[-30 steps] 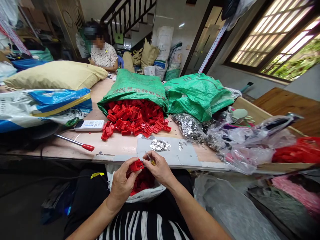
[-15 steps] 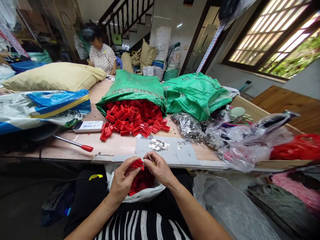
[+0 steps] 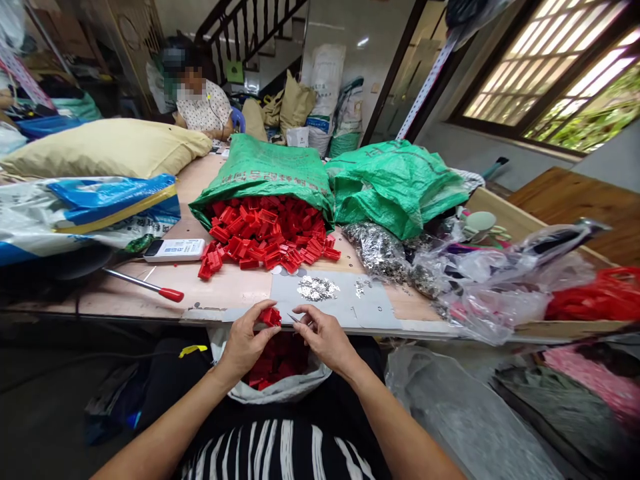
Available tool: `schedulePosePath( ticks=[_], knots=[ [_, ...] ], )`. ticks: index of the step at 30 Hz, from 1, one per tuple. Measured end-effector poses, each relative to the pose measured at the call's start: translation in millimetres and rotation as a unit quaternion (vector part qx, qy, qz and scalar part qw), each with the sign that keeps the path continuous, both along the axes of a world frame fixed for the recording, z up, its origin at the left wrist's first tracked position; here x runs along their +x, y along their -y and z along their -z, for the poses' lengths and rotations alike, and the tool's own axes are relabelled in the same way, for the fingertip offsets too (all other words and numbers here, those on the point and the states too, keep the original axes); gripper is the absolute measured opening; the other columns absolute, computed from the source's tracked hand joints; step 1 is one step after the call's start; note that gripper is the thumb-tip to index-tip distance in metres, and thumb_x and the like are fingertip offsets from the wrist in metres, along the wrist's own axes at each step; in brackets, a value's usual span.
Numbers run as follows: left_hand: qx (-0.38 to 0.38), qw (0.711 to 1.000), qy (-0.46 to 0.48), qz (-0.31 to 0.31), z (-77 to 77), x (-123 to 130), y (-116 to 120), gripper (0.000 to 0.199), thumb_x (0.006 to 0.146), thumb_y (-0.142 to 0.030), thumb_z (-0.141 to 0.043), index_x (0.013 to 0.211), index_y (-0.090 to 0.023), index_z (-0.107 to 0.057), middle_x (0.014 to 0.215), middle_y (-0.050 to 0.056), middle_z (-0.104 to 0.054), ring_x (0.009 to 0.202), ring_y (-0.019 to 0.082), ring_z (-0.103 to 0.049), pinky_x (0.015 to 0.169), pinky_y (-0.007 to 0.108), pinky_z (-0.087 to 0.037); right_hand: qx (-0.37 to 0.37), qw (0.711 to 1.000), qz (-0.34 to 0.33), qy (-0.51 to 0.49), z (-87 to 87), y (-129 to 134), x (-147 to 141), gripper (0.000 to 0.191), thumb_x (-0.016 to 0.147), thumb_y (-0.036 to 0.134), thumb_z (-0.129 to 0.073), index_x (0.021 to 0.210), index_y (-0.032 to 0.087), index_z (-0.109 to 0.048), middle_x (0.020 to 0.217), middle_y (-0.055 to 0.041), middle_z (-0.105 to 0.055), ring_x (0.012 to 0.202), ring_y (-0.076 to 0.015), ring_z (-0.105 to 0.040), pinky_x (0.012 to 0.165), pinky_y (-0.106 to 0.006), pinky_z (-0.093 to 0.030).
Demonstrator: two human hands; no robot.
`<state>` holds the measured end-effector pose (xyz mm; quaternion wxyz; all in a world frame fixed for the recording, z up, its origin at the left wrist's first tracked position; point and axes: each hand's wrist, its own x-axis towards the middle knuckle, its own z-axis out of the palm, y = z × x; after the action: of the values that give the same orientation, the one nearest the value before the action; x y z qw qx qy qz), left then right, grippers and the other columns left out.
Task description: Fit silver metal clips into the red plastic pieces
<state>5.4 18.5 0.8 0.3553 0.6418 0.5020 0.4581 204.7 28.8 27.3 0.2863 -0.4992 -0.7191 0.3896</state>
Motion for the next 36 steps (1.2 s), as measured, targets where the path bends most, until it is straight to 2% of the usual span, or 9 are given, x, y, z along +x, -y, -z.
schedulePosePath(
  ticks=[4,9,14,24,30,36],
  knots=[
    [0.016,0.998,-0.045,0.031,3.7,0,-16,0.037,0.075,-0.019,-0.067,0.111,-0.022,-0.065,0.110,0.007,-0.071,0.099,0.022,-0.066,0.093,0.039,-0.050,0.058,0.996,0.000,0.070,-1.6,-3,-2,0.015,0.086,0.019,-0.056,0.099,0.022,-0.065,0.082,0.0000,-0.067,0.073,-0.0142,-0.060,0.070,-0.025,-0.043],
    [0.013,0.997,-0.046,0.056,0.6,1,-24,0.038,0.070,-0.016,-0.069,0.107,-0.023,-0.069,0.102,0.004,-0.074,0.095,0.021,-0.068,0.090,0.035,-0.051,0.097,0.989,-0.027,0.111,1.1,-8,-3,0.016,0.084,0.013,-0.058,0.095,0.021,-0.068,0.087,-0.0028,-0.066,0.081,-0.0156,-0.060,0.074,-0.025,-0.043],
    [0.006,0.997,-0.037,0.065,-2.6,-1,-24,0.036,0.071,-0.017,-0.069,0.106,-0.024,-0.069,0.098,0.004,-0.075,0.090,0.020,-0.069,0.086,0.033,-0.052,0.087,0.988,-0.049,0.119,3.7,-10,-3,0.018,0.084,0.013,-0.058,0.096,0.021,-0.069,0.087,-0.0028,-0.066,0.082,-0.0159,-0.060,0.075,-0.026,-0.043],
    [0.001,0.997,-0.032,0.076,1.6,-4,-26,0.037,0.071,-0.019,-0.072,0.107,-0.025,-0.069,0.098,0.003,-0.075,0.091,0.021,-0.068,0.088,0.033,-0.051,0.072,0.989,-0.053,0.115,2.9,-12,-2,0.017,0.085,0.012,-0.057,0.093,0.021,-0.069,0.088,-0.0030,-0.066,0.082,-0.0155,-0.060,0.075,-0.025,-0.043],
    [-0.003,0.995,-0.042,0.094,0.5,-6,-28,0.034,0.071,-0.017,-0.073,0.104,-0.024,-0.070,0.093,0.003,-0.075,0.086,0.019,-0.068,0.082,0.030,-0.051,0.052,0.981,-0.015,0.187,-7.3,-5,-12,0.013,0.087,0.014,-0.056,0.092,0.019,-0.067,0.088,-0.0050,-0.065,0.085,-0.0183,-0.061,0.076,-0.027,-0.043],
    [0.001,0.997,-0.023,0.077,4.0,-4,-26,0.031,0.070,-0.018,-0.072,0.100,-0.025,-0.071,0.096,0.004,-0.076,0.089,0.022,-0.069,0.085,0.033,-0.052,0.046,0.961,0.004,0.273,-14.4,-1,-28,0.014,0.087,0.015,-0.053,0.092,0.021,-0.064,0.089,-0.0054,-0.062,0.078,-0.0191,-0.060,0.067,-0.028,-0.041]
  ],
)
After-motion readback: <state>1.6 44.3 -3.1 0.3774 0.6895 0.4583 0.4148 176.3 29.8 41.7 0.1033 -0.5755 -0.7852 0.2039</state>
